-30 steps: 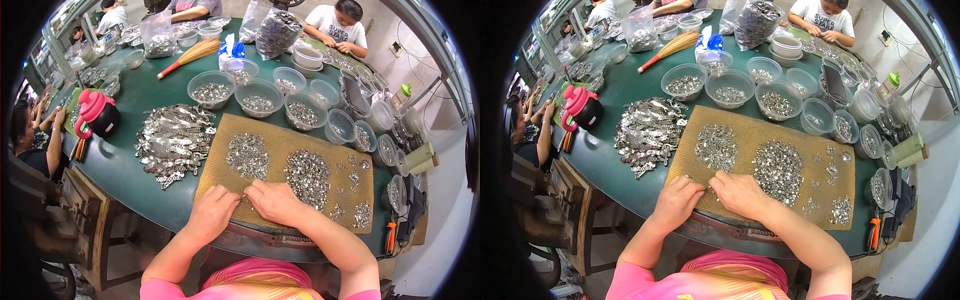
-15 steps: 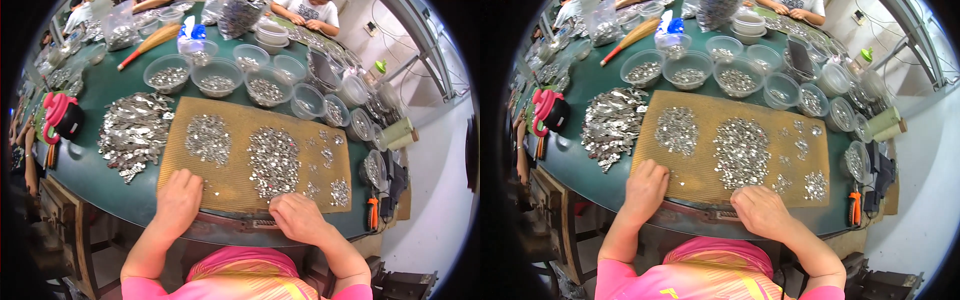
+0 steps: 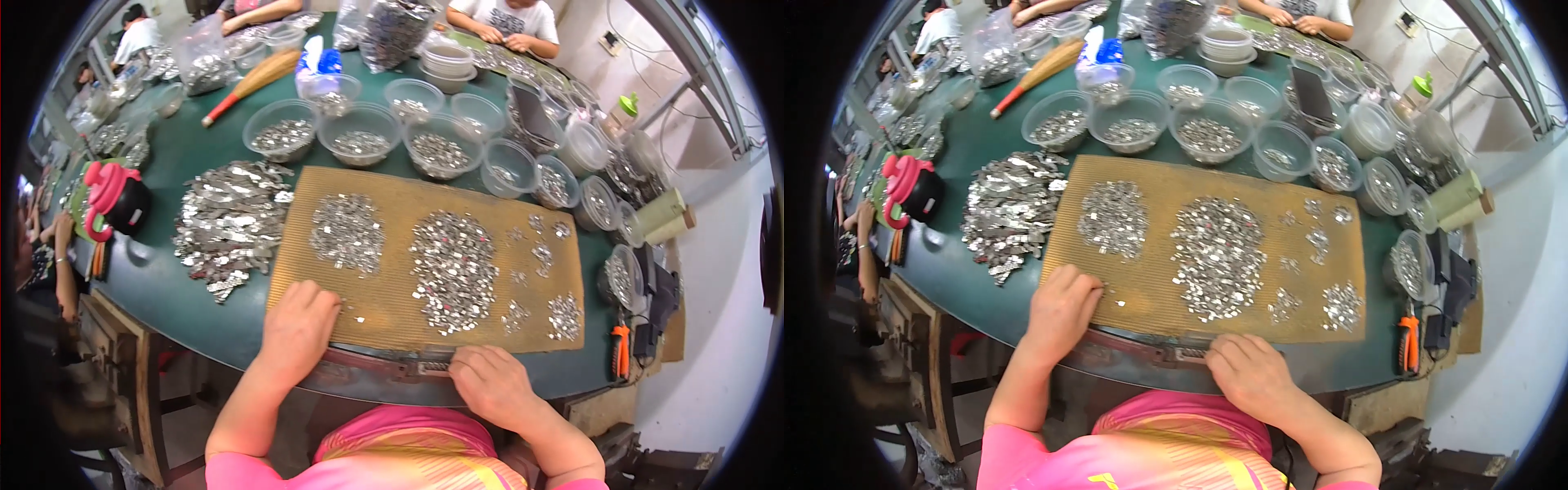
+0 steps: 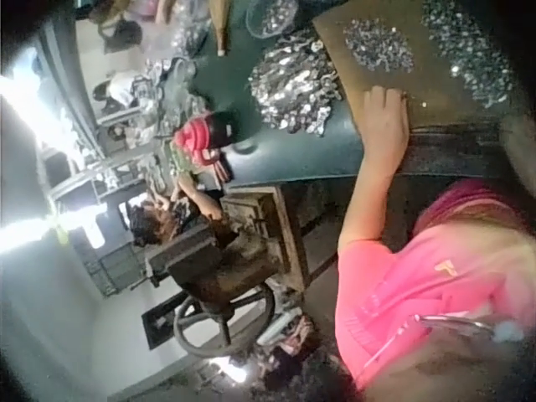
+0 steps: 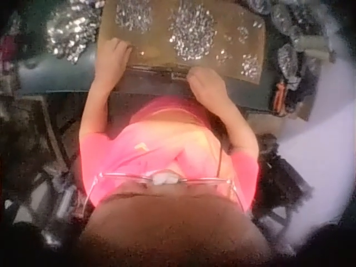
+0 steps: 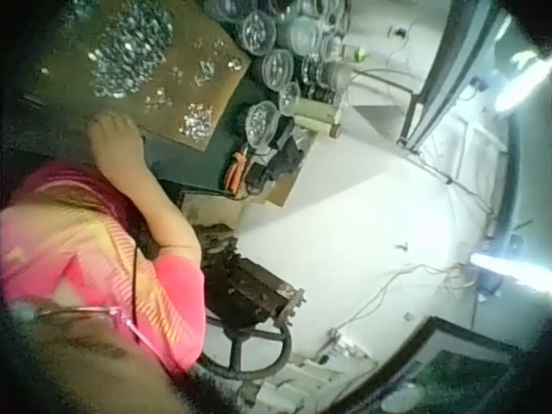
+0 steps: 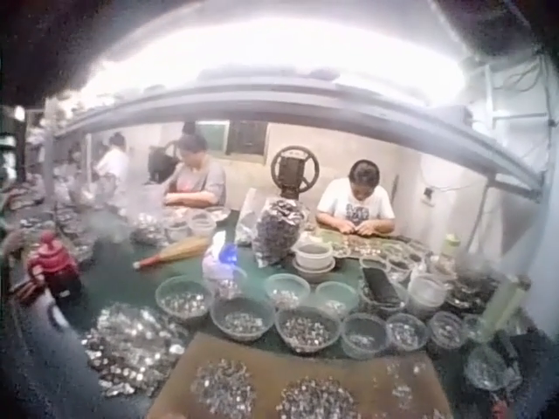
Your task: Sorting small metal components and using a manual press machine to process them.
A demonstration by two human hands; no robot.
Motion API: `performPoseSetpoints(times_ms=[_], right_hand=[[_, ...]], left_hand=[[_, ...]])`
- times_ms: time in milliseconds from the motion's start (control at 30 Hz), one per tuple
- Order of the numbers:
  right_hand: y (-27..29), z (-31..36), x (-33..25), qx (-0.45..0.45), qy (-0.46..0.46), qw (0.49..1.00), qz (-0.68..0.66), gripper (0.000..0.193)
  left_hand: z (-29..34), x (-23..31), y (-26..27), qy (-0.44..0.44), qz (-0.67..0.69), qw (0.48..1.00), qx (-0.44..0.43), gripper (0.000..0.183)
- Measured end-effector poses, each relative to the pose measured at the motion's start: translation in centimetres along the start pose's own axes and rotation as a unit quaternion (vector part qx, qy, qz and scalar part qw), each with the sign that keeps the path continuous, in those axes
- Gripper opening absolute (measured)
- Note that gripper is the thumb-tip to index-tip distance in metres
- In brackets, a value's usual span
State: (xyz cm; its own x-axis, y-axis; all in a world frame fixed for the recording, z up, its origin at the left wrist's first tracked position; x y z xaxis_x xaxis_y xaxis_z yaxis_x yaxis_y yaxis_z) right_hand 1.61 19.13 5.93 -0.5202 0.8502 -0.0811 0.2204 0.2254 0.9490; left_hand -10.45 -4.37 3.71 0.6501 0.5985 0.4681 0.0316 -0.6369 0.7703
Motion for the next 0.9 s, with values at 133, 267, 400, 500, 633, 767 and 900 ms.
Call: performPoseSetpoints(times_ms=[133,267,400,500,633,767,900], right_hand=[[0.7,-0.8,0.9,-0.058,-0.039,0.996,-0.063,0.013],[-0.3,-4.5,0.8,-0.018,-0.029,0.991,-0.129,0.008],[-3.1,-8.7,-0.5,-0.013,-0.010,0.990,-0.138,0.010],[-5.3,-10.9,-1.5,-0.034,-0.011,0.994,-0.105,0.011],[-6.6,-12.1,-2.4,-0.064,-0.029,0.996,-0.047,0.018],[-6.7,-11.9,-2.2,-0.055,-0.012,0.997,-0.045,0.015],[-6.4,-11.2,-1.4,-0.025,0.010,0.995,-0.097,0.011]], left_hand=[[0.1,-0.4,-0.4,0.002,-0.004,1.000,0.005,0.012],[0.4,-0.3,-0.1,0.003,-0.016,1.000,0.015,0.011],[0.4,-0.4,0.0,0.006,-0.020,1.000,0.009,0.008],[0.6,-0.7,-0.2,0.011,-0.014,1.000,0.010,0.008],[0.7,-0.7,0.0,0.010,0.004,1.000,0.015,0.009],[0.8,-0.9,0.0,0.005,0.006,1.000,0.019,0.009],[1.1,-1.1,0.2,0.006,0.020,0.999,0.031,0.010]])
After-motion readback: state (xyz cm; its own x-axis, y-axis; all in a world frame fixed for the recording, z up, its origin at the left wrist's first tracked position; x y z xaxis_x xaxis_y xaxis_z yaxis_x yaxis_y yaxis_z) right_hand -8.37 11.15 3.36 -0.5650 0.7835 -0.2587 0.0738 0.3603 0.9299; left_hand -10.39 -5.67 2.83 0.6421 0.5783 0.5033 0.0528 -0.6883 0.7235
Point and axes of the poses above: each hand's wrist, its own z-axis away from the middle knuckle, its own y-axis out of the back of the hand, x = y × z, the point moved 5 cm from there along -z, towards the middle knuckle, and after that the axes turned 9 degrees about z, right-handed, at the moved point
